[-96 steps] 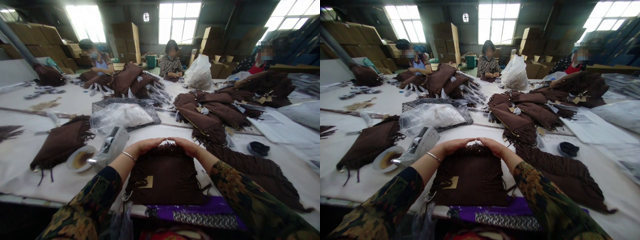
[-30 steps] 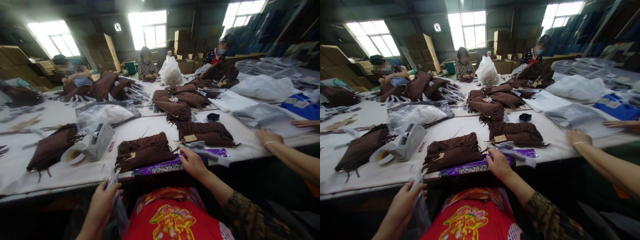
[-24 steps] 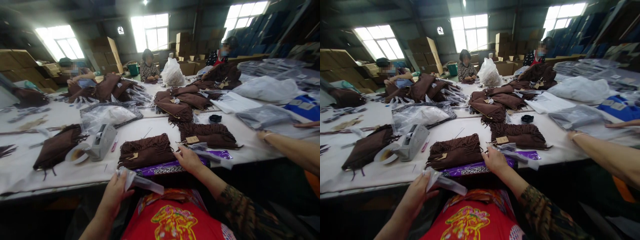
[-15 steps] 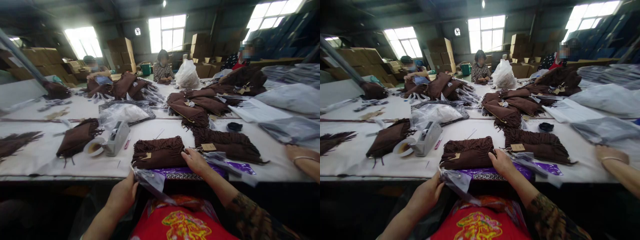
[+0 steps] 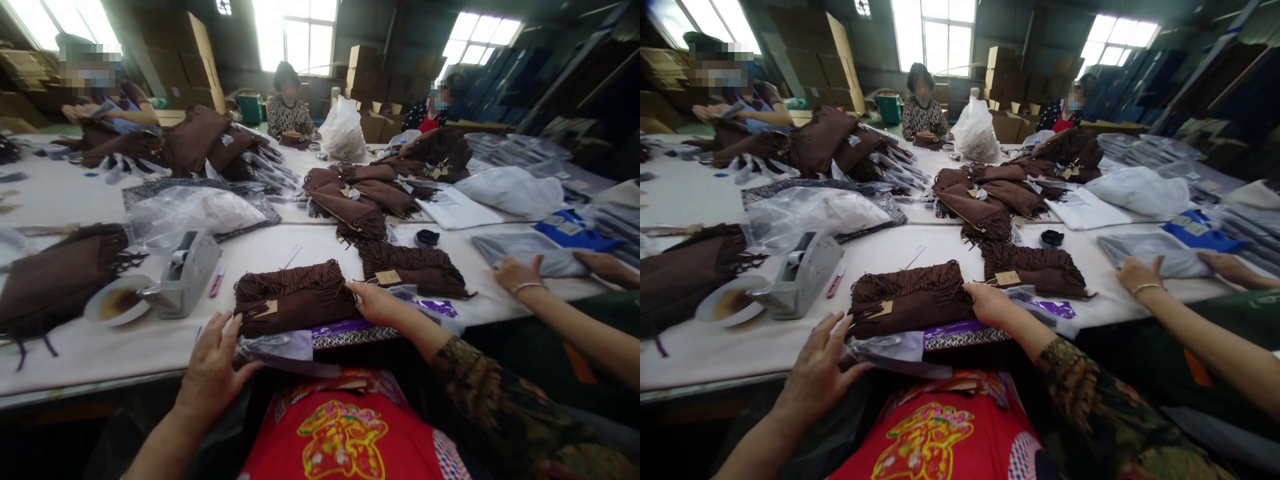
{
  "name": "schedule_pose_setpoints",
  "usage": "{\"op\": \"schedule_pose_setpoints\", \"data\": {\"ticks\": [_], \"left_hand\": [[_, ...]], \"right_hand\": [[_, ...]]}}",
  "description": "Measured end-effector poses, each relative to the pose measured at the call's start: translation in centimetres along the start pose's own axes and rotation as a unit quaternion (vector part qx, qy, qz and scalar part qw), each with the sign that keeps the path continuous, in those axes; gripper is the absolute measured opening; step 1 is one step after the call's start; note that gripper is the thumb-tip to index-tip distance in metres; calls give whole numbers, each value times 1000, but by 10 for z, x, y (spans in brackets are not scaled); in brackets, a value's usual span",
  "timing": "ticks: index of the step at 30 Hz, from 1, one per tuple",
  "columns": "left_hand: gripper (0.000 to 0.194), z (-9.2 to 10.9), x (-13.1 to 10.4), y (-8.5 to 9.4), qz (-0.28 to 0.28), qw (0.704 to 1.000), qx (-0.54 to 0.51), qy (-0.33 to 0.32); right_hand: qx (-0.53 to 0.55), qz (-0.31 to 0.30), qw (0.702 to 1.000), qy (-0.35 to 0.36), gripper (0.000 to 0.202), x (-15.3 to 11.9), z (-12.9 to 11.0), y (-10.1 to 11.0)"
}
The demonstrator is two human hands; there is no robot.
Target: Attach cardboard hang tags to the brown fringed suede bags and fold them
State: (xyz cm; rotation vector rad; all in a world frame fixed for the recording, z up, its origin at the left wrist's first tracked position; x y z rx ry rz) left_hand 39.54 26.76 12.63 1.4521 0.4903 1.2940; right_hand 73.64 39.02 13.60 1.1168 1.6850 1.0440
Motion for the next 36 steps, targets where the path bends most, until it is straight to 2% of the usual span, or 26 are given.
{"op": "schedule_pose_setpoints", "data": {"ticks": [6, 9, 14, 17, 20, 23, 26, 28, 30, 32, 34, 36], "left_hand": [[94, -16, -2, -22, -27, 999, -42, 7], [96, -15, -3, -27, -26, 999, -27, 17], [89, -8, 5, -31, -6, 998, -1, 66], [82, -6, 7, -34, 11, 995, 14, 95], [77, -6, 7, -36, 15, 993, 11, 114], [75, -11, 8, -37, 8, 991, -5, 134], [74, -20, 13, -37, -8, 986, -23, 165], [74, -27, 18, -34, -17, 984, -23, 178], [74, -35, 24, -29, -27, 982, -14, 187], [72, -43, 31, -25, -51, 977, -2, 205], [68, -50, 40, -22, -87, 969, 6, 230], [63, -53, 49, -22, -119, 961, 10, 248]], "right_hand": [[-105, -42, 993, -39, 31, -1, 3, 1], [-119, -34, 992, -28, 27, 2, 0, 0], [-147, -41, 988, 12, 22, 3, -8, 2], [-160, -39, 986, 12, 22, 1, -12, 14], [-171, -29, 985, -24, 22, 1, -22, 34], [-127, -25, 991, -18, 21, 3, -46, 49], [13, -27, 996, 79, 31, 5, -72, 54], [119, -5, 987, 105, 43, 9, -71, 55], [183, 50, 981, 43, 41, 16, -49, 52], [180, 91, 977, -71, 36, 21, -19, 42], [142, 86, 974, -154, 41, 23, 2, 27], [116, 67, 974, -180, 46, 23, 4, 12]]}}
Point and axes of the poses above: each hand's wrist, its own x-axis towards the middle knuckle, its own y-axis out of the back of the hand, z = x × y, the point moved 5 cm from there along x, towards the middle knuckle, and after that the axes turned 10 degrees about -y, right-handed, at the moved point
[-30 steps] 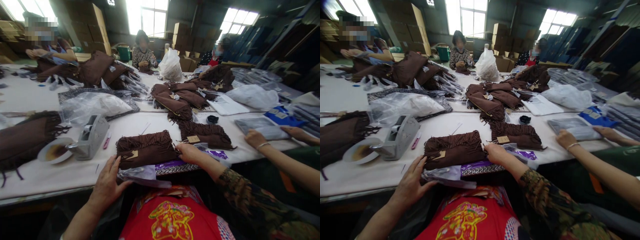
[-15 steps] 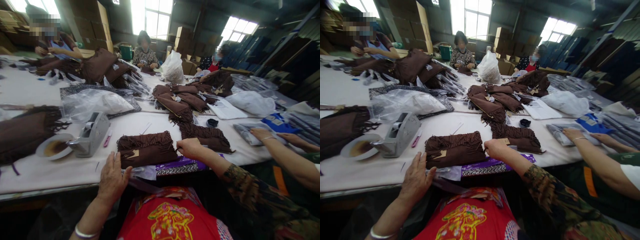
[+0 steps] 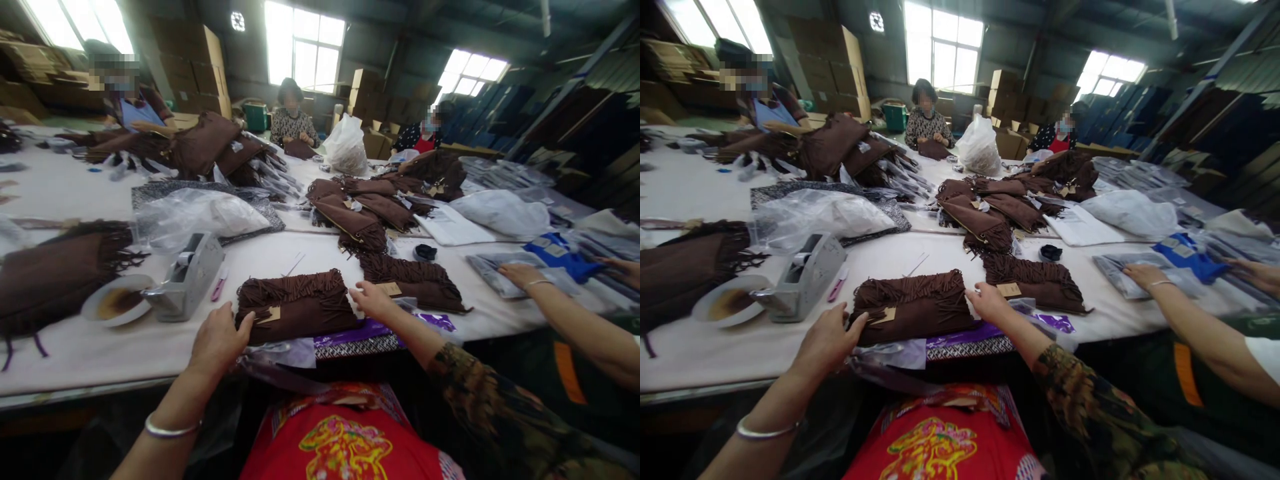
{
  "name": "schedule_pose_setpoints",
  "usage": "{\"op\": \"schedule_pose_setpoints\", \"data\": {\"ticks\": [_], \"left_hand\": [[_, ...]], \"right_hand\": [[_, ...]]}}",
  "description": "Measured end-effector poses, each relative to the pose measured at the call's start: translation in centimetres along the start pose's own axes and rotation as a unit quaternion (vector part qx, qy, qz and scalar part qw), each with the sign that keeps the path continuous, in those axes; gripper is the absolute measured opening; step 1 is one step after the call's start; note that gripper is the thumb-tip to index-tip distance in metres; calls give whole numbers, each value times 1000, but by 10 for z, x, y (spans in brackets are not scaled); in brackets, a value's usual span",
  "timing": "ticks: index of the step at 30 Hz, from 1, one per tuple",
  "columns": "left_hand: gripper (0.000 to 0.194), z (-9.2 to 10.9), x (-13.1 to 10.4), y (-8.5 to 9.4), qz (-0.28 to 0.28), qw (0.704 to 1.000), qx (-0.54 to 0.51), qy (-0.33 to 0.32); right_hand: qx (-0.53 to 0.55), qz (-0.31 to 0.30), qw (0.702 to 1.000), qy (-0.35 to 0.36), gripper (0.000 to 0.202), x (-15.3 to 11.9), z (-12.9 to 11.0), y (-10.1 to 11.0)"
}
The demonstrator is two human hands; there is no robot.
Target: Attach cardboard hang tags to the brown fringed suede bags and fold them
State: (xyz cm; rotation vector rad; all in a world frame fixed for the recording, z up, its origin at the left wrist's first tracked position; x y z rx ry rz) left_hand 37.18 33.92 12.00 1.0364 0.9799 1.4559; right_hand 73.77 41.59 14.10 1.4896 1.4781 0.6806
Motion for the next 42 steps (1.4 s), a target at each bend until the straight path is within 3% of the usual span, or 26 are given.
{"op": "schedule_pose_setpoints", "data": {"ticks": [7, 11, 14, 18, 23, 28, 32, 36, 39, 42], "left_hand": [[60, 4, 30, -11, -63, 997, -16, 41], [50, 5, 37, -13, -43, 997, -56, 29], [44, 20, 36, -4, -6, 997, -82, 10], [42, 66, 42, 10, 19, 994, -107, -13], [43, 162, 72, 11, 13, 983, -164, -87], [36, 271, 109, -21, 24, 964, -209, -161], [31, 336, 134, -61, 31, 952, -222, -208], [31, 361, 148, -101, 24, 957, -195, -211], [33, 355, 153, -123, -9, 967, -182, -180], [37, 344, 154, -132, -47, 965, -184, -178]], "right_hand": [[18, 23, 998, -51, 52, -11, -23, -31], [88, 56, 994, -26, 44, -8, -21, -29], [131, 84, 988, 5, 39, -11, -12, -15], [148, 117, 982, 17, 36, -15, 12, 25], [122, 186, 975, 4, 41, -9, 73, 98], [96, 245, 965, -24, 37, 17, 160, 157], [93, 268, 957, -55, 38, 41, 225, 173], [103, 277, 952, -74, 40, 60, 266, 161], [109, 282, 949, -87, 43, 68, 280, 147], [101, 275, 951, -94, 45, 68, 284, 139]]}}
Point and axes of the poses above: each hand's wrist, its own x-axis towards the middle knuckle, its own y-axis out of the back of the hand, z = x × y, the point moved 5 cm from there along x, towards the middle knuckle, and after that the axes turned 10 degrees about -y, right-handed, at the moved point
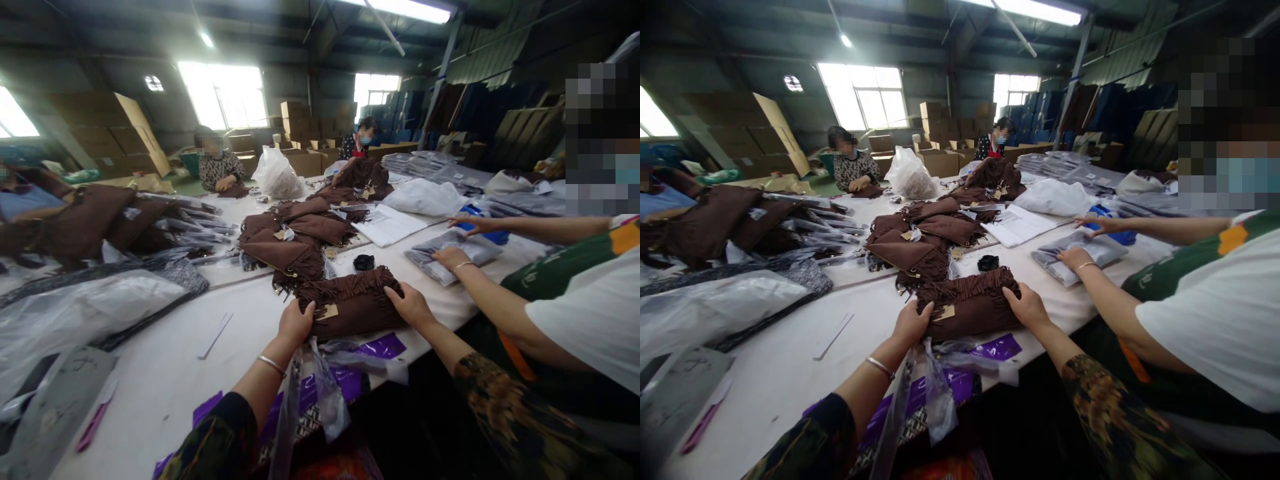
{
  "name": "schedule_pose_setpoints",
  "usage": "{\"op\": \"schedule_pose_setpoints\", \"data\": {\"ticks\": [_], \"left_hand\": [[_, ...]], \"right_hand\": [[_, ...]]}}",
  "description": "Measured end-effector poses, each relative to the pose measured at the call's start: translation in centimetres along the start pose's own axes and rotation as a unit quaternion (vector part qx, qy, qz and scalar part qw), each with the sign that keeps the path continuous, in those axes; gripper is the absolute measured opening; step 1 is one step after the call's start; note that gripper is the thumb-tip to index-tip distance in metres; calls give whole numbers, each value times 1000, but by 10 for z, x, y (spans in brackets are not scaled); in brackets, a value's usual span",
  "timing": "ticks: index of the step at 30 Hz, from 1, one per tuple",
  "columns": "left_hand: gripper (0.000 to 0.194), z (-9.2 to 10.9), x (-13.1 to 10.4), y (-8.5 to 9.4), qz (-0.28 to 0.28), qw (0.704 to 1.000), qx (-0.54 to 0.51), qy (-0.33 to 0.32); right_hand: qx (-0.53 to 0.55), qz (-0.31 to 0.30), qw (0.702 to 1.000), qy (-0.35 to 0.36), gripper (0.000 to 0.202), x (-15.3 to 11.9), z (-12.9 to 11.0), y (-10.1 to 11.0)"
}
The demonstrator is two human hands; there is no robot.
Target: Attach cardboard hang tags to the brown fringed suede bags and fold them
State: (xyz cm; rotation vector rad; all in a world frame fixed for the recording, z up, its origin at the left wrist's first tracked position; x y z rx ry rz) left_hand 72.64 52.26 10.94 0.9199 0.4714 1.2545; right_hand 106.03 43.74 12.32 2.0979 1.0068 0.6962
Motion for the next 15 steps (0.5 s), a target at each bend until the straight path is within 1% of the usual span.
{"op": "schedule_pose_setpoints", "data": {"ticks": [2, 4, 6, 7, 8, 9, 11, 13, 15], "left_hand": [[41, -6, 0, 7, -14, 1000, 9, -7], [46, -7, 5, 20, 6, 999, 42, -32], [50, -1, 14, 32, 42, 992, 82, -88], [52, 4, 18, 36, 50, 986, 96, -123], [53, 10, 23, 35, 44, 981, 104, -157], [55, 17, 27, 32, 26, 977, 108, -183], [56, 29, 31, 19, -33, 971, 104, -215], [57, 39, 29, 5, -86, 966, 92, -226], [60, 47, 22, -5, -109, 964, 74, -229]], "right_hand": [[-25, 3, 1000, -1, 48, 0, 1, 4], [-53, 31, 998, 22, 52, 1, -4, 12], [-76, 81, 991, 81, 55, 2, -16, 20], [-86, 102, 984, 116, 57, 2, -25, 22], [-98, 112, 978, 150, 57, 1, -34, 21], [-111, 107, 972, 179, 57, 1, -42, 18], [-143, 71, 964, 214, 56, -2, -58, 5], [-167, 38, 960, 219, 54, -7, -66, -7], [-178, 31, 961, 208, 53, -10, -69, -14]]}}
Point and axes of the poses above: each hand's wrist, its own x-axis towards the middle knuckle, its own y-axis out of the back of the hand, z = x × y, the point moved 5 cm from there along x, towards the middle knuckle, and after that the axes turned 10 degrees about -y, right-handed, at the moved point
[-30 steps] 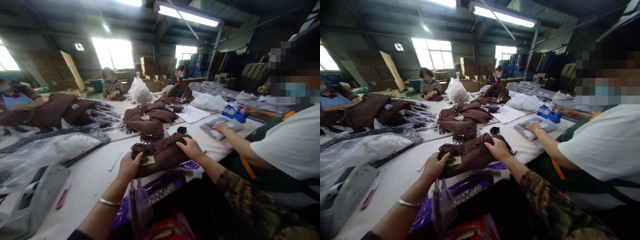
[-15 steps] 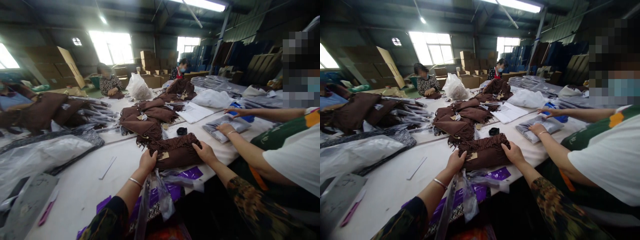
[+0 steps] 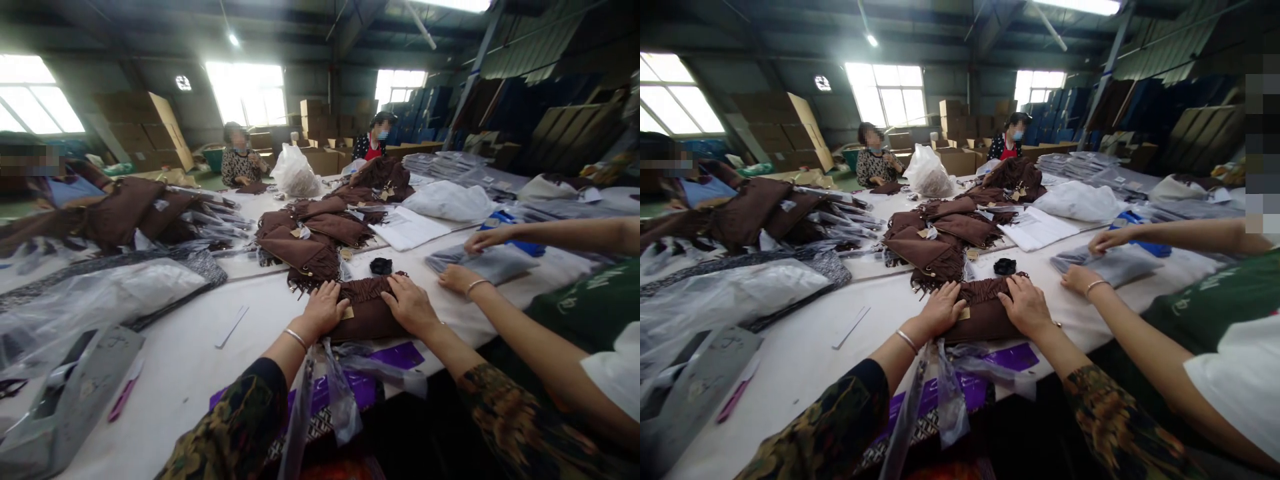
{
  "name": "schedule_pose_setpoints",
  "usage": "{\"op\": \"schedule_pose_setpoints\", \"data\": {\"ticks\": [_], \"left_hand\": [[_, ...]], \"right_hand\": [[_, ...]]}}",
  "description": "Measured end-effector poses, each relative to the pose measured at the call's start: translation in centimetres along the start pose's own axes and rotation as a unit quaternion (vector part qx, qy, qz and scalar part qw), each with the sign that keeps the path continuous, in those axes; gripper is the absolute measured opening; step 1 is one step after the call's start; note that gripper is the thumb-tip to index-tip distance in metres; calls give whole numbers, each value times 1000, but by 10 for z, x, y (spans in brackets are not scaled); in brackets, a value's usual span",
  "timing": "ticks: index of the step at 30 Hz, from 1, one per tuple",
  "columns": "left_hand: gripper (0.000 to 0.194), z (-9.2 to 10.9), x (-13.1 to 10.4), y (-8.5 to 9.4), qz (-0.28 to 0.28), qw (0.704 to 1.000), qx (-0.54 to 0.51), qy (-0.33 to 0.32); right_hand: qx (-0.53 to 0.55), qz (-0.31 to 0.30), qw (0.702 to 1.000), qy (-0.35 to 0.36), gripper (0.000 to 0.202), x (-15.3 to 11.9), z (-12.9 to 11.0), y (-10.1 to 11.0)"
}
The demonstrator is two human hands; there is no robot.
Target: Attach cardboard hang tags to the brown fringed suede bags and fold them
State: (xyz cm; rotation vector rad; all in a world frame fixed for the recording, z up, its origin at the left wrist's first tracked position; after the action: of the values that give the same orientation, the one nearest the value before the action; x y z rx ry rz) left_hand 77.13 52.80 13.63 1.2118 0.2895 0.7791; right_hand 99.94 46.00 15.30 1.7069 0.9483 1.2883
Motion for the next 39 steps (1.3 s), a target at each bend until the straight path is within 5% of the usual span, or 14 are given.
{"op": "schedule_pose_setpoints", "data": {"ticks": [5, 9, 12, 16, 18, 20, 22, 26, 31, 36, 39], "left_hand": [[65, 26, -20, 5, -8, 998, -64, -14], [58, 56, -76, 31, -6, 988, -115, -103], [50, 66, -147, 46, 48, 989, -111, -80], [42, 68, -238, 33, 81, 988, -107, 78], [38, 74, -262, 21, 71, 982, -145, 101], [34, 83, -273, 14, 70, 972, -207, 92], [33, 91, -276, 13, 62, 962, -258, 68], [40, 98, -278, 14, 9, 958, -288, 16], [45, 104, -270, 4, -21, 955, -296, -15], [62, 124, -258, 1, -17, 939, -329, -95], [49, 123, -265, -1, -53, 943, -314, -100]], "right_hand": [[0, 9, 1000, -7, 51, -6, -5, 4], [16, 49, 999, -6, 49, -18, -29, 26], [82, 40, 994, 63, 47, -47, -77, 43], [177, -72, 950, 246, 40, -112, -172, 50], [195, -134, 917, 322, 33, -146, -214, 47], [206, -147, 913, 320, 28, -168, -236, 43], [207, -118, 938, 251, 27, -178, -236, 41], [138, -83, 983, 84, 33, -198, -200, 39], [64, -137, 985, -79, 57, -218, -167, 27], [47, -177, 979, -89, 63, -209, -177, 17], [3, -190, 981, -43, 49, -198, -179, 20]]}}
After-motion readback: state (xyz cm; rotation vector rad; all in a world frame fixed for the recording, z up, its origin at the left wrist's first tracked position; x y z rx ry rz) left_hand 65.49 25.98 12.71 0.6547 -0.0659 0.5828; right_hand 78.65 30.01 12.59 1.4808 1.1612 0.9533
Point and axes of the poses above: each hand's wrist, its own x-axis towards the middle knuckle, its own y-axis out of the back of the hand, z = x × y, the point moved 5 cm from there along x, towards the middle knuckle, and after that the axes turned 10 degrees about -y, right-handed, at the moved point
